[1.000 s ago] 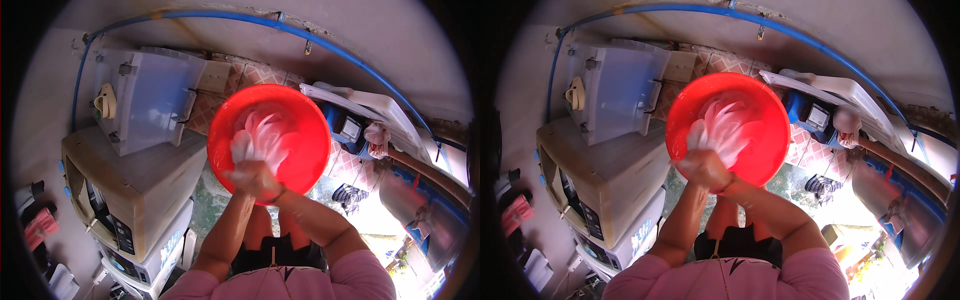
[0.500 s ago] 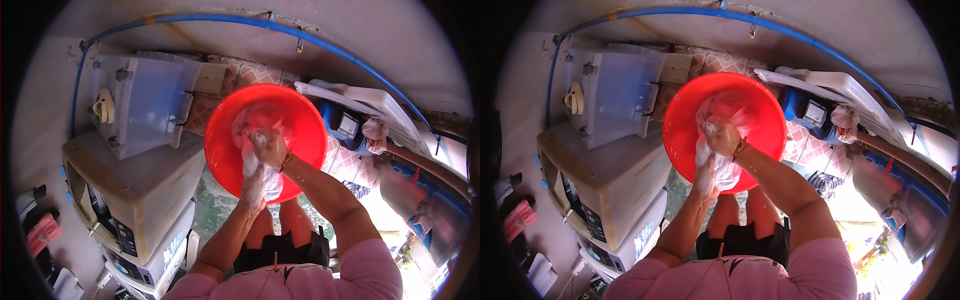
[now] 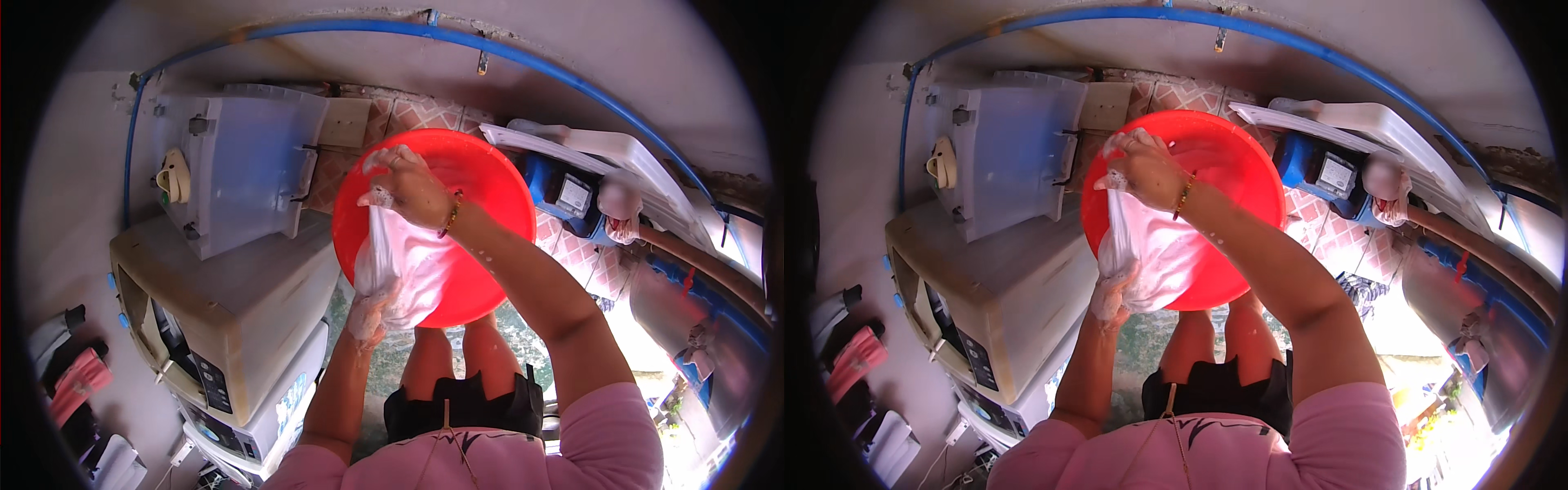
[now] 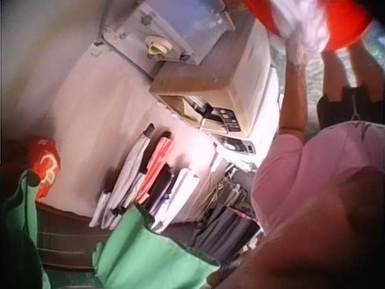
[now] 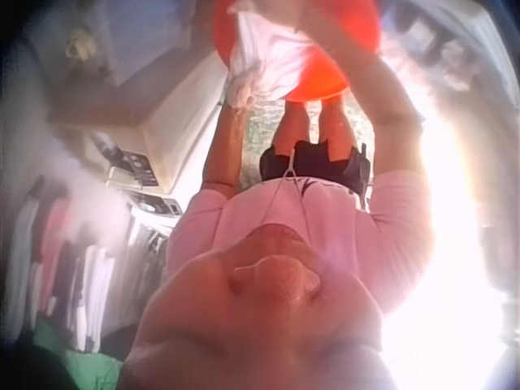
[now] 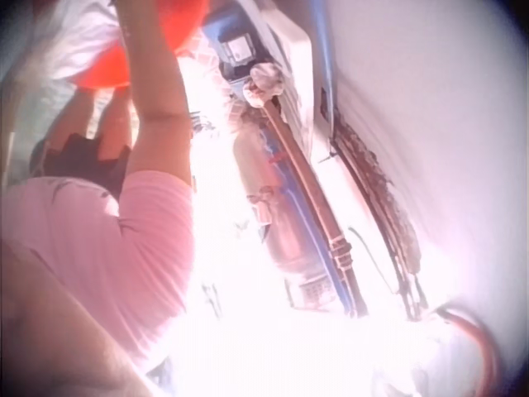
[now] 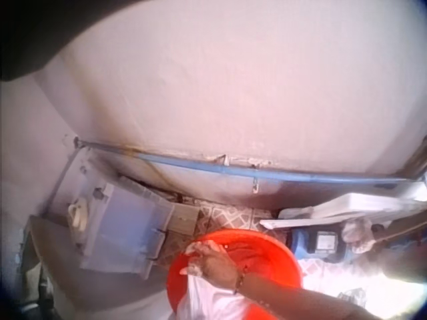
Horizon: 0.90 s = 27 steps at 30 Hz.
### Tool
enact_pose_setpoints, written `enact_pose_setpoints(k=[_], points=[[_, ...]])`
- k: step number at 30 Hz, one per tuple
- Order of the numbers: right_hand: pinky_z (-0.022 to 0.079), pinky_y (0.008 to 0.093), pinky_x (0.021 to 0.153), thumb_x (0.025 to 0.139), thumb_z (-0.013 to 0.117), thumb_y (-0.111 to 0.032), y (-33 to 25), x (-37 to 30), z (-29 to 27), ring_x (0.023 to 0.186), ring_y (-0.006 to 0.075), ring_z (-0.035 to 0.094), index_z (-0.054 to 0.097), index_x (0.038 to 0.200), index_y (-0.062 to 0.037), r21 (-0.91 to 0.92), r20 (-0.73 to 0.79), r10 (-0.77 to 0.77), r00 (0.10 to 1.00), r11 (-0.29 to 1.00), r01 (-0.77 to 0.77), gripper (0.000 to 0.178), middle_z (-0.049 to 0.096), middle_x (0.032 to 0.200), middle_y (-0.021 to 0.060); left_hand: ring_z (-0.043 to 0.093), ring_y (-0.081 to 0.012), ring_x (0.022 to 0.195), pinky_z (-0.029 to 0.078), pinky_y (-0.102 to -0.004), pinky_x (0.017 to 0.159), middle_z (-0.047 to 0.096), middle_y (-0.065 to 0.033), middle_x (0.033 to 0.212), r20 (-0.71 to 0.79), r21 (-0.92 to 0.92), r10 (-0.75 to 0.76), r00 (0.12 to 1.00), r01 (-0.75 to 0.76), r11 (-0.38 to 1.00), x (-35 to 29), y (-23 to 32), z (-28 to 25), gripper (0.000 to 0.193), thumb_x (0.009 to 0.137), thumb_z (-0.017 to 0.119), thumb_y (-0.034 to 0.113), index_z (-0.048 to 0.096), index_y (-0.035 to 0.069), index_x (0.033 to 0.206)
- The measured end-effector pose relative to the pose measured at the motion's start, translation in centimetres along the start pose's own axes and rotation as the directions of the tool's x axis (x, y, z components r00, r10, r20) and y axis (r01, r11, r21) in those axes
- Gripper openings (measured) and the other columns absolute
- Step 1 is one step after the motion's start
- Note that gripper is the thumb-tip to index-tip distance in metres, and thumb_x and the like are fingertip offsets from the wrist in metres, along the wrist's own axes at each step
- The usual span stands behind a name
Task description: The person washes a white cloth by hand in a red bucket filled with soapy water, rubbing the fabric repeatedly.
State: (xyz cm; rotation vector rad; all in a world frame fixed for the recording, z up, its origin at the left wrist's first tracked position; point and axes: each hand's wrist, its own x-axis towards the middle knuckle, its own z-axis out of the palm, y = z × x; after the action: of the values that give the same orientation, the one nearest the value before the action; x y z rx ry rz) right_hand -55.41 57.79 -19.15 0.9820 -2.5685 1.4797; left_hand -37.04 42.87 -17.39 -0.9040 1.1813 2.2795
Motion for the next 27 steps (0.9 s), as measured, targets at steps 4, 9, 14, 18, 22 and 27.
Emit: enact_pose_setpoints(k=[4,9,14,18,22,27], points=[[0.042,0.0373,0.083,0.084,0.057,-0.01,0.1,-1.3,-0.8,0.095,0.0273,0.051,0.059,0.099,-0.0055,0.594,-0.011,0.11,0.994,0.8,-0.082,0.016,0.054,0.102,0.0138,0.051,-0.0255,0.115,0.044,-0.0441,0.095,0.049,-0.01,0.125,-0.058,-0.022,0.086,0.995,-0.087,0.996,0.2,2.7,-0.2,0.049,0.093,0.048,0.03,0.032,0.009,0.134],[0.04,0.0368,0.092,0.085,0.054,-0.007,3.3,-11.6,4.1,0.107,0.0289,0.05,0.054,0.108,-0.0015,0.167,0.246,0.168,0.955,0.963,-0.213,0.024,0.052,0.11,0.0136,0.047,-0.0282,0.118,0.04,-0.0473,0.098,0.044,-0.0112,0.131,-0.013,-0.203,0.036,0.999,-0.038,0.978,-1.0,4.3,-0.3,0.052,0.094,0.041,0.038,0.029,0.009,0.136],[0.042,0.0304,0.086,0.091,0.05,-0.015,4.4,-11.8,2.8,0.097,0.0223,0.054,0.055,0.109,0.0,0.407,0.444,0.424,0.79,0.69,-0.599,0.024,0.057,0.106,0.0096,0.045,-0.0268,0.12,0.04,-0.0454,0.099,0.042,-0.0098,0.133,0.018,-0.239,0.003,1.0,0.001,0.971,-1.3,5.3,-0.5,0.055,0.094,0.042,0.04,0.025,0.011,0.138],[0.042,0.0253,0.077,0.094,0.049,-0.019,2.3,-9.2,-2.2,0.082,0.0108,0.05,0.057,0.102,-0.0001,0.752,0.22,0.569,0.792,0.418,-0.51,0.022,0.055,0.087,0.0008,0.046,-0.0271,0.119,0.039,-0.045,0.099,0.043,-0.0109,0.133,-0.052,-0.125,0.026,0.998,-0.033,0.992,-0.7,5.4,-0.6,0.057,0.093,0.042,0.041,0.027,0.009,0.137],[0.041,0.0247,0.072,0.094,0.049,-0.018,-0.8,-6.1,-8.4,0.077,0.008,0.046,0.057,0.096,0.0,0.666,0.238,0.565,0.79,0.497,-0.556,0.02,0.05,0.079,-0.0023,0.047,-0.0254,0.118,0.04,-0.0434,0.099,0.045,-0.0118,0.13,0.006,-0.058,-0.007,1.0,0.008,0.998,0.0,4.9,0.4,0.054,0.093,0.048,0.034,0.03,0.006,0.136],[0.041,0.0243,0.075,0.087,0.061,-0.02,-0.5,-6.6,-8.9,0.083,0.0112,0.051,0.059,0.096,-0.0006,0.564,0.367,0.453,0.813,0.586,-0.581,0.022,0.054,0.085,-0.0004,0.048,-0.0238,0.116,0.038,-0.0398,0.1,0.048,-0.0112,0.125,0.142,0.045,0.127,0.982,-0.134,0.99,-0.2,4.4,1.5,0.05,0.088,0.057,0.013,0.036,0.004,0.132]])
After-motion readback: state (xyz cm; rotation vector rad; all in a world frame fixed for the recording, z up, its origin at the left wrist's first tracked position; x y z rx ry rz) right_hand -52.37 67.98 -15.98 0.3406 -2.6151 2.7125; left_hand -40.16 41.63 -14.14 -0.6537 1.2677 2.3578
